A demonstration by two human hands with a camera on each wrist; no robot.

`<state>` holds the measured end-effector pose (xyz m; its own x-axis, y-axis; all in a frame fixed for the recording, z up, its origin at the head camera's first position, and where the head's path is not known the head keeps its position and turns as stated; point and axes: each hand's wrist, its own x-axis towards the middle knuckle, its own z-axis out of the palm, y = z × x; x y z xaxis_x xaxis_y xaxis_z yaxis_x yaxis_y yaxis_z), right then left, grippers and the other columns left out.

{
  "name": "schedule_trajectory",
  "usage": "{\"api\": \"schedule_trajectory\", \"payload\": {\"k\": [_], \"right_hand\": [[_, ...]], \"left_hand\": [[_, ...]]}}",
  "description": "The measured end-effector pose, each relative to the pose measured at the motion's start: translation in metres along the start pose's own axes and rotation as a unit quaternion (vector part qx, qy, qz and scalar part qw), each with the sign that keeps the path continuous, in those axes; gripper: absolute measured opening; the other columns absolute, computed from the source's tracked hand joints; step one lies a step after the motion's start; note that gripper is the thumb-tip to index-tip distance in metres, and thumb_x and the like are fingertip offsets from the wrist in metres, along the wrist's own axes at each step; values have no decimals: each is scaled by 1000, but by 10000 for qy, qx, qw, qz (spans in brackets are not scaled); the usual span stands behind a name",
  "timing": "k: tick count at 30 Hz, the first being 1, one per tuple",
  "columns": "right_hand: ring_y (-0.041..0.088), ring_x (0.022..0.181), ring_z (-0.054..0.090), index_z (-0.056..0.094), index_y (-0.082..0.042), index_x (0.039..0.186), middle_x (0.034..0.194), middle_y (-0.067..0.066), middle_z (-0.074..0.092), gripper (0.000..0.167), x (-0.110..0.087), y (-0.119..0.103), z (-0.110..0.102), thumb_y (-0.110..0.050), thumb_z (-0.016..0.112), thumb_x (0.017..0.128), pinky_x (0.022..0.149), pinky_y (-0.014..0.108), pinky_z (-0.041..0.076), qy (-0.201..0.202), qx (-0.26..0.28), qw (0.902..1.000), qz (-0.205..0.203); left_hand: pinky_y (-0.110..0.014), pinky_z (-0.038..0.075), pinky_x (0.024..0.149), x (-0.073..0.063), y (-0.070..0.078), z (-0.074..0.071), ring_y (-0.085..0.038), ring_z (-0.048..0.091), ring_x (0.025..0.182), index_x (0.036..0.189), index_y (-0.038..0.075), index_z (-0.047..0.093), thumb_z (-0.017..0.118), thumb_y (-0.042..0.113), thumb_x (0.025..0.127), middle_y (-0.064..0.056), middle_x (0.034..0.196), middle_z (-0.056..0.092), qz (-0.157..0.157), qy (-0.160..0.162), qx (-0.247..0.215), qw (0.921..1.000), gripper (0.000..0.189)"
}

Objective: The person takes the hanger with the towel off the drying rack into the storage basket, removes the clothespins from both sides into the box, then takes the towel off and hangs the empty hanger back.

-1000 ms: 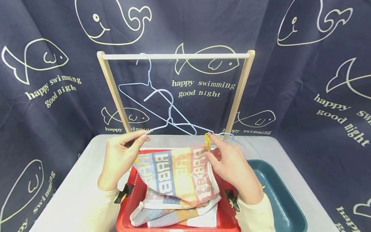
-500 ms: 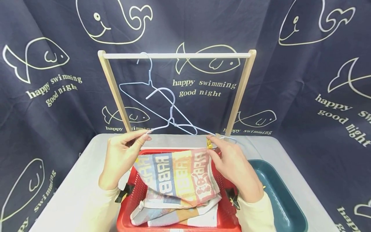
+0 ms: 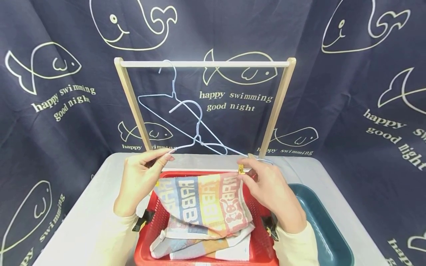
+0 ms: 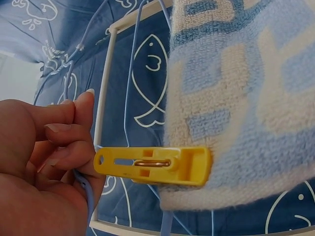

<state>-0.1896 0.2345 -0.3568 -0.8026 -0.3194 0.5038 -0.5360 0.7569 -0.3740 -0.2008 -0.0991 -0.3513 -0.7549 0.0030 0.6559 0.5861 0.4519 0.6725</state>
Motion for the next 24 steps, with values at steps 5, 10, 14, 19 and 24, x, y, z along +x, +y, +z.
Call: {"api": "schedule_trajectory", "payload": {"k": [5, 10, 14, 19, 24], "right_hand": [[7, 73, 67, 76, -14, 122, 85, -8, 75, 43, -1, 0, -1, -9, 87, 81, 66, 30, 57, -93, 33, 9999, 60], [6, 73, 66, 78, -15, 114, 85, -8, 74, 36, -1, 2, 1, -5, 86, 80, 65, 29, 58, -43, 51, 10000, 42], [6, 73, 65, 78, -15, 112, 85, -8, 74, 35, -1, 2, 1, -4, 85, 80, 66, 30, 58, 11, 34, 10000, -8], [7, 72, 64, 79, -16, 112, 85, -8, 74, 35, -1, 2, 1, -5, 86, 79, 66, 29, 58, 51, 5, 10000, -60], [7, 73, 64, 79, -17, 112, 85, -9, 73, 35, -1, 1, 0, -5, 86, 79, 64, 28, 56, 65, -30, 10000, -56]], "left_hand": [[-22, 44, 51, 0, -1, 0, -8, 57, 61, 107, 22, 83, 80, 10, 90, 11, 86, 77, 4, 6, -16, 10000, 21], [-21, 43, 51, 1, -1, -1, -9, 57, 61, 107, 22, 83, 80, 10, 90, 11, 85, 77, -6, 13, -55, 10000, 21], [-21, 43, 51, 1, -2, -1, -9, 57, 60, 107, 22, 83, 80, 9, 90, 11, 85, 77, -28, 4, -69, 10000, 21], [-21, 44, 52, 0, -1, -1, -9, 59, 62, 108, 21, 83, 81, 9, 90, 11, 86, 77, -63, -28, -91, 9999, 22], [-21, 46, 54, 1, -1, -1, -9, 62, 66, 108, 21, 83, 81, 10, 90, 9, 87, 78, -75, -29, -122, 9999, 21]]}}
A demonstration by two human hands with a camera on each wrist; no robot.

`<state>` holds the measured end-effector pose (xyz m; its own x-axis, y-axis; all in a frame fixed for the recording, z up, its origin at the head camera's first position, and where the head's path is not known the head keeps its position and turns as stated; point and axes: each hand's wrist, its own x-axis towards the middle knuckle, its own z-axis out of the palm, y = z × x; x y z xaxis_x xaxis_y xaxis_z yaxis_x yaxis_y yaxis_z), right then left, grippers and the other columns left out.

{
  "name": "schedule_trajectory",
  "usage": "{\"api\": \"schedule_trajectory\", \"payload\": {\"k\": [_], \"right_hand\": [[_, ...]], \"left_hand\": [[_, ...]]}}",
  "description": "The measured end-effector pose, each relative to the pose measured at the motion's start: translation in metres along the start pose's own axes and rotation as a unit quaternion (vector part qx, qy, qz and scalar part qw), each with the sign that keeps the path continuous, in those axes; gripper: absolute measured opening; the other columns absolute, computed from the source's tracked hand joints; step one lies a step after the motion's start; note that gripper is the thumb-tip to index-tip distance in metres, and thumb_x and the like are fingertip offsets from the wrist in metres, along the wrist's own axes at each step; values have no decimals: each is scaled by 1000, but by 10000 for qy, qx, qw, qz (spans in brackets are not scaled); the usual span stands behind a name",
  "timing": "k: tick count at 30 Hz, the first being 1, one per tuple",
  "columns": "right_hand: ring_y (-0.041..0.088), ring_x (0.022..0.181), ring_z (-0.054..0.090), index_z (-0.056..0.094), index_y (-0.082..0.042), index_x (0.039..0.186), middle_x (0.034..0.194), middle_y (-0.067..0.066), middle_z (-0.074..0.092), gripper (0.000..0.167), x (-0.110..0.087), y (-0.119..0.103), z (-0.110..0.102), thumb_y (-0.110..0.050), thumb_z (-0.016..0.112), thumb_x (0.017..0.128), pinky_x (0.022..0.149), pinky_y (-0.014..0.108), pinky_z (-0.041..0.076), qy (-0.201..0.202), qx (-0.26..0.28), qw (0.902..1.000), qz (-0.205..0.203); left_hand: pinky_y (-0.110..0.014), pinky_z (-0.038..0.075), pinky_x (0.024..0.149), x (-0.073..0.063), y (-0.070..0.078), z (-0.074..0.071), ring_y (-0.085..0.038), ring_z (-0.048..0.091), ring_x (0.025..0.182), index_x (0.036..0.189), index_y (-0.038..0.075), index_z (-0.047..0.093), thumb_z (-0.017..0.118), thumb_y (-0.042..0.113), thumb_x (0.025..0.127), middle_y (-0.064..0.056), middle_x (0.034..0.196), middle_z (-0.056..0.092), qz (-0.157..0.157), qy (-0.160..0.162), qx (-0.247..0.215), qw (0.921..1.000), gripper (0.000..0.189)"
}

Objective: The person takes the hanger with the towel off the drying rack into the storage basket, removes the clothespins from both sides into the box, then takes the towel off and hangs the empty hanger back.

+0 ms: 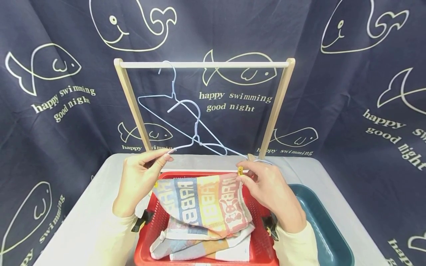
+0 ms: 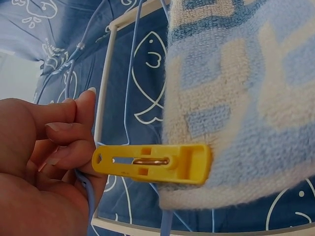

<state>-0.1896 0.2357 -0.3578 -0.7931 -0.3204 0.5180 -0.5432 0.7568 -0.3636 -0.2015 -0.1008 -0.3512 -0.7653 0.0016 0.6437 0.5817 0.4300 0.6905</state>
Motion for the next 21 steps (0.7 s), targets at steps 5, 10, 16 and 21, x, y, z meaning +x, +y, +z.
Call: {"api": "schedule_trajectory", "payload": {"k": [5, 10, 16, 21], "right_hand": [[5, 72, 63, 79, -15, 110, 83, -9, 72, 34, 0, 3, 1, -5, 86, 79, 62, 28, 55, 66, -40, 9999, -104], [4, 72, 63, 80, -15, 107, 83, -9, 73, 33, -1, 6, 2, -4, 87, 77, 61, 27, 57, 212, -20, 9995, -238], [5, 71, 64, 80, -15, 107, 86, -6, 75, 34, -1, 5, 2, -3, 88, 76, 61, 29, 58, 282, -56, 9993, -222], [6, 70, 65, 81, -15, 106, 90, -2, 78, 34, -2, 5, 2, -3, 88, 76, 61, 27, 58, 369, -112, 9989, -248]], "left_hand": [[-20, 47, 56, -1, 0, 0, -8, 64, 67, 107, 20, 83, 81, 10, 90, 7, 86, 78, 42, 38, -19, 10000, 20], [-20, 44, 54, -1, 0, 0, -8, 63, 66, 106, 20, 83, 81, 8, 89, 10, 86, 78, 73, 36, 32, 10000, 21], [-20, 45, 55, 0, 1, 0, -8, 64, 67, 107, 19, 83, 81, 8, 89, 10, 87, 78, 78, 20, 51, 10000, 20], [-20, 45, 55, 0, 1, -1, -8, 63, 67, 107, 18, 83, 81, 8, 89, 10, 87, 78, 78, 9, 53, 10000, 21]]}}
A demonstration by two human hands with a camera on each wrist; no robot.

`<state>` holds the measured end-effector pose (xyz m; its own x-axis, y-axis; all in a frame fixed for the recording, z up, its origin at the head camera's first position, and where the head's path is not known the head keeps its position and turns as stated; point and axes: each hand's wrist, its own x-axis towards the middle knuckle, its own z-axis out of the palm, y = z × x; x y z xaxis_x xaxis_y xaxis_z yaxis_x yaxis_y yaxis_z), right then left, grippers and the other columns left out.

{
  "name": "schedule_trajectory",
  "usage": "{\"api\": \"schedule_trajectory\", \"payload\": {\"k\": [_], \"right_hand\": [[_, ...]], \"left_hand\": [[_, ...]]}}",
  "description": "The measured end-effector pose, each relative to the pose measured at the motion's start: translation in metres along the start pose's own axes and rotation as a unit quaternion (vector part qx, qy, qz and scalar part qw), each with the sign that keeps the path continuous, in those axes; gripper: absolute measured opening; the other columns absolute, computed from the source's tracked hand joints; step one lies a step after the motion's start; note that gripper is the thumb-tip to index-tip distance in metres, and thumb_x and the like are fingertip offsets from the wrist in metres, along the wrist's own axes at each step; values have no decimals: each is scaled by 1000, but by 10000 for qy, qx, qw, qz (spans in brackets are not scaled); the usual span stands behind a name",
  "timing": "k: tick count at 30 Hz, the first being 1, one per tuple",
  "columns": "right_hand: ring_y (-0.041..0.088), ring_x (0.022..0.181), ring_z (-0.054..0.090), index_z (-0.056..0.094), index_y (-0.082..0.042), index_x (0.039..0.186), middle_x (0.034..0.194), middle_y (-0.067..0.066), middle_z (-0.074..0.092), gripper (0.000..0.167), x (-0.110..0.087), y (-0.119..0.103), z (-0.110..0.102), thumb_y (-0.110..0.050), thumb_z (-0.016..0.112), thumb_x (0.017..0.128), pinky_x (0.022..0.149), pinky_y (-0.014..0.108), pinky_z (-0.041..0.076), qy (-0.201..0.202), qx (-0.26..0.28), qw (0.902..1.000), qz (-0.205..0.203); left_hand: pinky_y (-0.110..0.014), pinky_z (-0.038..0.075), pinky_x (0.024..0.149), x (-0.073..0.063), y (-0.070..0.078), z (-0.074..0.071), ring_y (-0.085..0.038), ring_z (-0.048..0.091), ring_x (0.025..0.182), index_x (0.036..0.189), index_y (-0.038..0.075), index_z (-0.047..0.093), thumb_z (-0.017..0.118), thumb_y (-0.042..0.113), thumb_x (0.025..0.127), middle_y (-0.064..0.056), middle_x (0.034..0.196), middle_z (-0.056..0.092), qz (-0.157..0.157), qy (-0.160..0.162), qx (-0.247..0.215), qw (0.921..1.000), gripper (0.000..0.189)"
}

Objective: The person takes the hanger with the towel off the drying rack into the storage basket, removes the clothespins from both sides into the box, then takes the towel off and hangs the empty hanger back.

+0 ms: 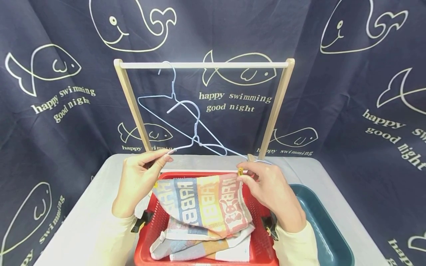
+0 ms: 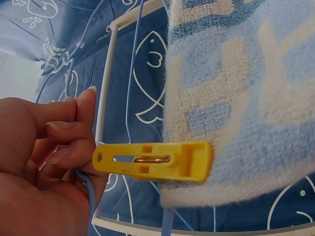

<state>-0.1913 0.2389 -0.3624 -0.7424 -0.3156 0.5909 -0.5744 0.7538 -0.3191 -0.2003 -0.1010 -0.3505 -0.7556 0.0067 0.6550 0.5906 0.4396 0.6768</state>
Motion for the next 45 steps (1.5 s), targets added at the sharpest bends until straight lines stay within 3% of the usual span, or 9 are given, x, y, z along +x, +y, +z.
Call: {"api": "schedule_trajectory", "payload": {"k": [4, 33, 45], "right_hand": [[6, 70, 65, 81, -16, 105, 90, -3, 78, 33, 0, 0, 1, -3, 88, 75, 61, 22, 56, 105, -37, 9999, -18], [8, 65, 66, 83, -19, 98, 86, -4, 79, 36, 1, -3, -1, -5, 94, 67, 61, 19, 51, 670, -69, 9974, -274], [6, 64, 63, 83, -18, 96, 83, -3, 78, 33, 1, -2, -4, -7, 95, 67, 61, 18, 50, 694, -127, 9973, -206]], "left_hand": [[-20, 45, 55, -1, 0, 0, -8, 64, 68, 107, 18, 83, 81, 8, 90, 9, 87, 78, 11, -4, -34, 10000, 20], [-19, 48, 61, -1, 1, -1, -8, 68, 73, 107, 18, 83, 81, 9, 89, 6, 87, 78, 90, -1, -82, 9999, 20], [-20, 46, 58, -1, 1, 0, -9, 67, 72, 109, 19, 83, 80, 12, 91, 4, 87, 79, 115, -8, -116, 9999, 19]]}}
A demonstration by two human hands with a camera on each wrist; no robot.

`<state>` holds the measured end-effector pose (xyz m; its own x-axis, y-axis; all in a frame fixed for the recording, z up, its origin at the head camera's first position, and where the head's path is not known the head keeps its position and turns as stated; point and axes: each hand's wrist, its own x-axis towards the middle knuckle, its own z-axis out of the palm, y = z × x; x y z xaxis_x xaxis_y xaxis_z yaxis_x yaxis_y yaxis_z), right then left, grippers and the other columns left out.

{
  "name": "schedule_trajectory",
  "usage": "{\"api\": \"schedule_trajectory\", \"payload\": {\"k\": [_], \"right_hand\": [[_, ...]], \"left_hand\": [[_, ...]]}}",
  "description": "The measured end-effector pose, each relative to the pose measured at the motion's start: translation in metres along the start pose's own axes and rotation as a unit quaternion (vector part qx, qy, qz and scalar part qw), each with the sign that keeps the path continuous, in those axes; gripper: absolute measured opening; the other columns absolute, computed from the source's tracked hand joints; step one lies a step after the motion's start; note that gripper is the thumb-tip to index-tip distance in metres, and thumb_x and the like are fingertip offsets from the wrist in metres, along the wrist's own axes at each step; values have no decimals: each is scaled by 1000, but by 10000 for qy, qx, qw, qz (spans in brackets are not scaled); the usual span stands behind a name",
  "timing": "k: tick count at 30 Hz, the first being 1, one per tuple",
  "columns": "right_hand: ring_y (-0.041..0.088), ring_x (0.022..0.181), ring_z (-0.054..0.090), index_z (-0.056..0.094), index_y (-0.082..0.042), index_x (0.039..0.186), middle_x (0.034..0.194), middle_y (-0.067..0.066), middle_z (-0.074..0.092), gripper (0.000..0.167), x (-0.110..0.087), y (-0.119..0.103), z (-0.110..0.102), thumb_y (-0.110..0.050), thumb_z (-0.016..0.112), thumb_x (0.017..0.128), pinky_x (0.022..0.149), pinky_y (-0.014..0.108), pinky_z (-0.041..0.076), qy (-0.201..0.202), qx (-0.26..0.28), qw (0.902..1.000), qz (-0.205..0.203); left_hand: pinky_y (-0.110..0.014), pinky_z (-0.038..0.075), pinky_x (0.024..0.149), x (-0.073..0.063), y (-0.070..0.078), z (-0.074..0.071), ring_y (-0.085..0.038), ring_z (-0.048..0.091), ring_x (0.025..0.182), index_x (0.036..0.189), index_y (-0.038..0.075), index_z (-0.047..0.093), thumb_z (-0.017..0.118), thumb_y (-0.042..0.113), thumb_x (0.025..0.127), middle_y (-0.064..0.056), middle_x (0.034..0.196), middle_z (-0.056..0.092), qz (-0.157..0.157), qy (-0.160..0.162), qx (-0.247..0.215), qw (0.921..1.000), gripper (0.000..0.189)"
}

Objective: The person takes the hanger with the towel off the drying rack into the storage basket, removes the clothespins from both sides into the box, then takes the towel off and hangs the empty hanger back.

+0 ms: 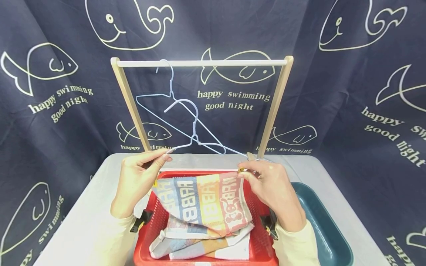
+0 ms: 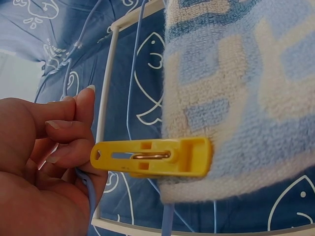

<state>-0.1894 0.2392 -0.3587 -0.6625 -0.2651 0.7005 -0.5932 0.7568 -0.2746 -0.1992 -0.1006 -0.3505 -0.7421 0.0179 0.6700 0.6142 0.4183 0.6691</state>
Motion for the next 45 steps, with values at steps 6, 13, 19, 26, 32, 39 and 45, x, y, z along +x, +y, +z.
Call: {"api": "schedule_trajectory", "payload": {"k": [6, 13, 19, 26, 32, 39, 45], "right_hand": [[8, 66, 64, 84, -18, 95, 85, -3, 79, 34, 1, -1, -1, -4, 95, 66, 60, 17, 47, 117, 78, 9999, -10], [11, 71, 70, 84, -19, 94, 86, -3, 79, 34, 0, -2, -1, -2, 95, 66, 63, 20, 51, 188, 95, 9998, 30], [10, 70, 70, 84, -19, 92, 85, -4, 79, 34, 0, -3, -2, -1, 95, 65, 64, 18, 50, 282, 102, 9995, -35], [8, 70, 67, 84, -19, 91, 86, -3, 79, 34, 1, -3, -3, 0, 95, 64, 63, 15, 48, 472, 268, 9985, -123], [6, 67, 64, 84, -19, 92, 87, -4, 79, 36, 0, -4, -6, 2, 95, 65, 59, 13, 44, 450, 313, 9985, -28], [8, 65, 62, 84, -18, 95, 88, -3, 79, 37, -1, -8, -10, 3, 93, 67, 59, 12, 46, 322, 315, 9988, 168], [8, 65, 62, 84, -18, 97, 88, -4, 79, 37, -1, -10, -12, 3, 93, 68, 60, 12, 46, 274, 343, 9987, 244]], "left_hand": [[-20, 46, 59, 1, 0, 1, -9, 67, 72, 109, 19, 83, 80, 12, 91, 4, 88, 79, -2, 10, -2, 10000, 19], [-18, 48, 63, 2, -1, 0, -8, 69, 77, 109, 19, 83, 81, 14, 91, 2, 88, 79, 25, 35, 62, 10000, 19], [-19, 45, 59, 2, -1, 0, -8, 66, 72, 109, 18, 83, 80, 9, 90, 3, 87, 79, 116, 50, 105, 9999, 20], [-18, 44, 56, 3, 0, 2, -8, 63, 69, 107, 15, 83, 81, 6, 89, 1, 88, 79, 278, 31, 80, 9996, 20], [-16, 44, 57, 2, -2, 5, -7, 63, 69, 105, 15, 84, 80, 7, 90, -1, 88, 79, 301, -15, 193, 9994, 17], [-17, 43, 56, 1, -5, 4, -7, 64, 69, 105, 14, 84, 80, 4, 89, -3, 88, 79, 263, 35, 172, 9995, 19], [-17, 40, 53, 4, -6, 2, -7, 58, 64, 106, 13, 84, 80, 3, 89, -1, 86, 78, 373, 94, 189, 9991, 20]]}}
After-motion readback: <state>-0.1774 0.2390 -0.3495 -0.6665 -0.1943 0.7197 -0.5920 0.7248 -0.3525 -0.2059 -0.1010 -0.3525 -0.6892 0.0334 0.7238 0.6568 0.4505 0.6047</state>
